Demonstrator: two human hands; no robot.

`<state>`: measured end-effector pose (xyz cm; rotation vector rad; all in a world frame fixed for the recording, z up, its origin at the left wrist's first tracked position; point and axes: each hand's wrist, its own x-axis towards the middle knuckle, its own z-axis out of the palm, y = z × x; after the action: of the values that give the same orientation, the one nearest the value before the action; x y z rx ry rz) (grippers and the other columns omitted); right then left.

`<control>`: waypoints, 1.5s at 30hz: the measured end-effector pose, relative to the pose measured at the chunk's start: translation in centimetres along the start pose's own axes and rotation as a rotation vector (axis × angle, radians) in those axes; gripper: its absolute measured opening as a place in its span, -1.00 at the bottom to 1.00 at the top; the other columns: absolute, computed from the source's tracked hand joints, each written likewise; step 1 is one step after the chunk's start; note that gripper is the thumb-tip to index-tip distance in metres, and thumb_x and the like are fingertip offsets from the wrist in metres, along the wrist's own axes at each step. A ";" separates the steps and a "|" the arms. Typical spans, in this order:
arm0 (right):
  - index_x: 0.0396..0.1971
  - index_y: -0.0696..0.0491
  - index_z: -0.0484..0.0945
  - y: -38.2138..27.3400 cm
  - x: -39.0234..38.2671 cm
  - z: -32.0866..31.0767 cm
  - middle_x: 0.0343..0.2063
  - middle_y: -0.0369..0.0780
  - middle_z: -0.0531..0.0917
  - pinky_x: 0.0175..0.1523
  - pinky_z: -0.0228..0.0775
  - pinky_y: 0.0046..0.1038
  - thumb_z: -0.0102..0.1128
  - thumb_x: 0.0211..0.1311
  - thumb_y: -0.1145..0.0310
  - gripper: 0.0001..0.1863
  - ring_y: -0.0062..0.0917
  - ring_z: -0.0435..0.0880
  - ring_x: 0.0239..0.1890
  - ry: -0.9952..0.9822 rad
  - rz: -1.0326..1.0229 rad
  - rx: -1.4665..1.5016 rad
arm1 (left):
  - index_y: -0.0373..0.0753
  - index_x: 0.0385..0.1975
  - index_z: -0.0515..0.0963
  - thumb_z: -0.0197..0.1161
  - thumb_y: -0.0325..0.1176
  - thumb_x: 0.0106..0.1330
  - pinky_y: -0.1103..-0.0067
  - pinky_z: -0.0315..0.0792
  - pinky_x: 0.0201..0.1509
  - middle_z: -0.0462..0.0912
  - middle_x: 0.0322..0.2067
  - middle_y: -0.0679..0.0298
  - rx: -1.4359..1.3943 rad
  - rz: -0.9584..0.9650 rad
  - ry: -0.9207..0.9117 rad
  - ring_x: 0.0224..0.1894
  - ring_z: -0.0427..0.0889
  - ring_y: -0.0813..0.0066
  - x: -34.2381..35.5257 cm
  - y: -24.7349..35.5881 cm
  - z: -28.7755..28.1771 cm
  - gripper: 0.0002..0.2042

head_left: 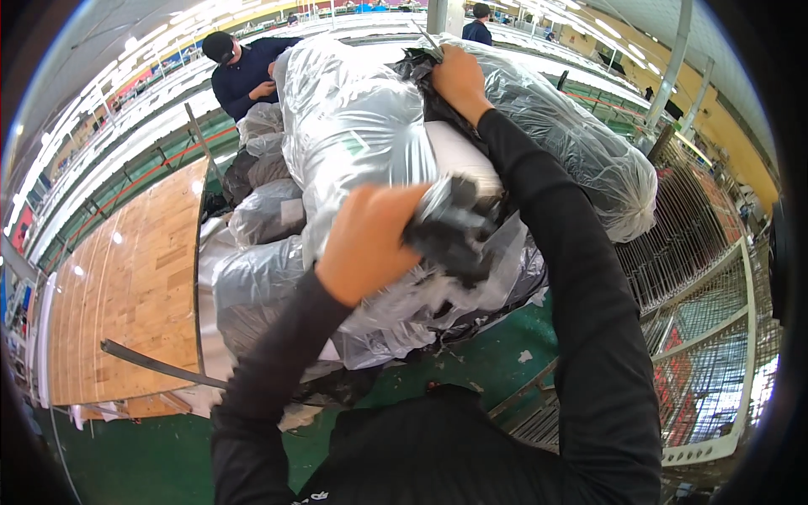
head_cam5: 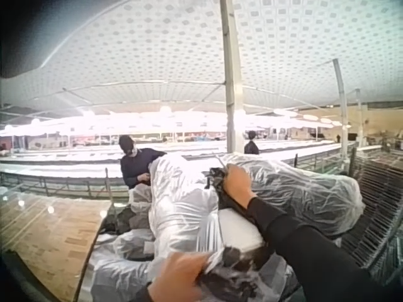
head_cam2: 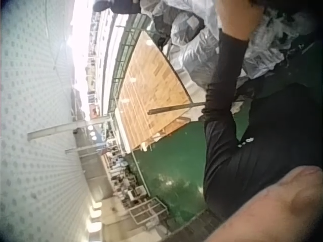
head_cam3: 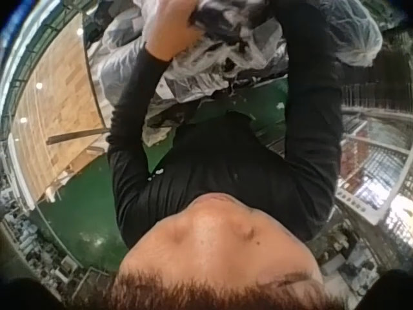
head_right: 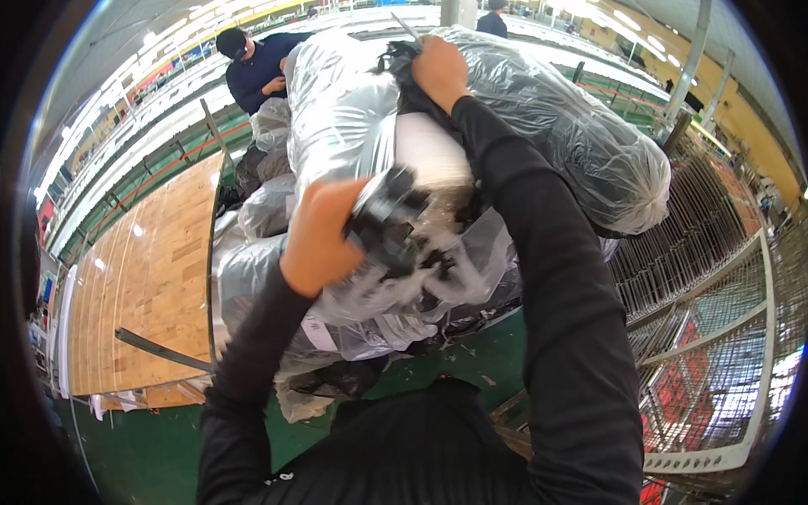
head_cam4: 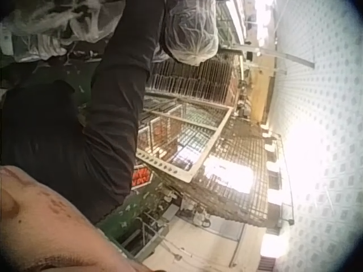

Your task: The recorder unwraps, prepares, and moves large rolls of fabric or plastic material in a manufacturing environment.

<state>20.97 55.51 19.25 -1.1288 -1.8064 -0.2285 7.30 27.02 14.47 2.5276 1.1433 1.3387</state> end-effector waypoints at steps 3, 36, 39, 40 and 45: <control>-0.25 0.12 0.57 1.6 1.2 3.6 -0.27 0.05 0.67 -0.04 0.46 -0.01 0.03 0.16 0.38 -0.78 0.02 0.64 -0.15 0.079 -0.077 -0.098 | -0.33 0.13 0.43 0.25 -0.51 0.04 0.35 0.48 -0.07 0.61 -0.04 -0.10 0.276 -0.085 0.446 -0.05 0.63 -0.08 -11.8 -5.1 -0.1 -0.45; 0.32 0.09 0.33 25.7 -2.8 -36.7 -0.26 -0.49 0.38 -0.39 0.00 -0.78 0.13 0.28 -0.21 -0.20 -0.88 0.19 -0.45 -0.100 0.132 0.244 | -0.40 0.11 0.51 0.27 0.15 0.26 0.25 0.34 0.27 0.58 0.06 -0.05 0.804 -0.206 0.011 0.16 0.52 0.00 7.0 -4.7 -3.8 -0.32; 0.30 0.12 0.35 19.1 2.0 -33.5 -0.35 -0.45 0.46 -0.29 0.17 -0.79 0.00 0.46 0.03 -0.41 -0.80 0.38 -0.34 -0.347 0.105 0.664 | -0.55 0.05 0.48 0.11 0.37 0.25 0.17 0.45 0.15 0.57 0.00 -0.21 0.556 -0.385 -0.174 0.09 0.58 -0.06 12.1 -7.1 1.0 -0.13; 0.25 0.08 0.44 13.3 3.1 -28.5 -0.33 -0.45 0.50 -0.28 0.22 -0.80 -0.08 0.51 0.05 -0.50 -0.80 0.44 -0.31 -0.357 0.240 0.578 | -0.55 0.02 0.50 0.10 0.39 0.24 0.18 0.47 0.12 0.57 -0.03 -0.24 0.655 -0.402 -0.147 0.07 0.59 -0.07 13.4 -7.8 2.5 -0.11; 0.22 0.07 0.49 9.0 1.9 -4.7 -0.33 -0.25 0.56 -0.13 0.36 -0.46 0.42 0.06 -0.17 -0.18 -0.53 0.49 -0.25 -0.552 -0.251 0.169 | -0.38 -0.28 0.67 0.23 0.14 0.25 0.28 0.57 -0.05 0.68 -0.25 -0.06 0.716 -0.422 -0.181 -0.11 0.68 0.04 19.4 -13.9 4.6 -0.45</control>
<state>30.63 58.92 20.48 -0.8953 -2.4078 0.1042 9.35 50.66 19.80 2.4809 2.2525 0.6496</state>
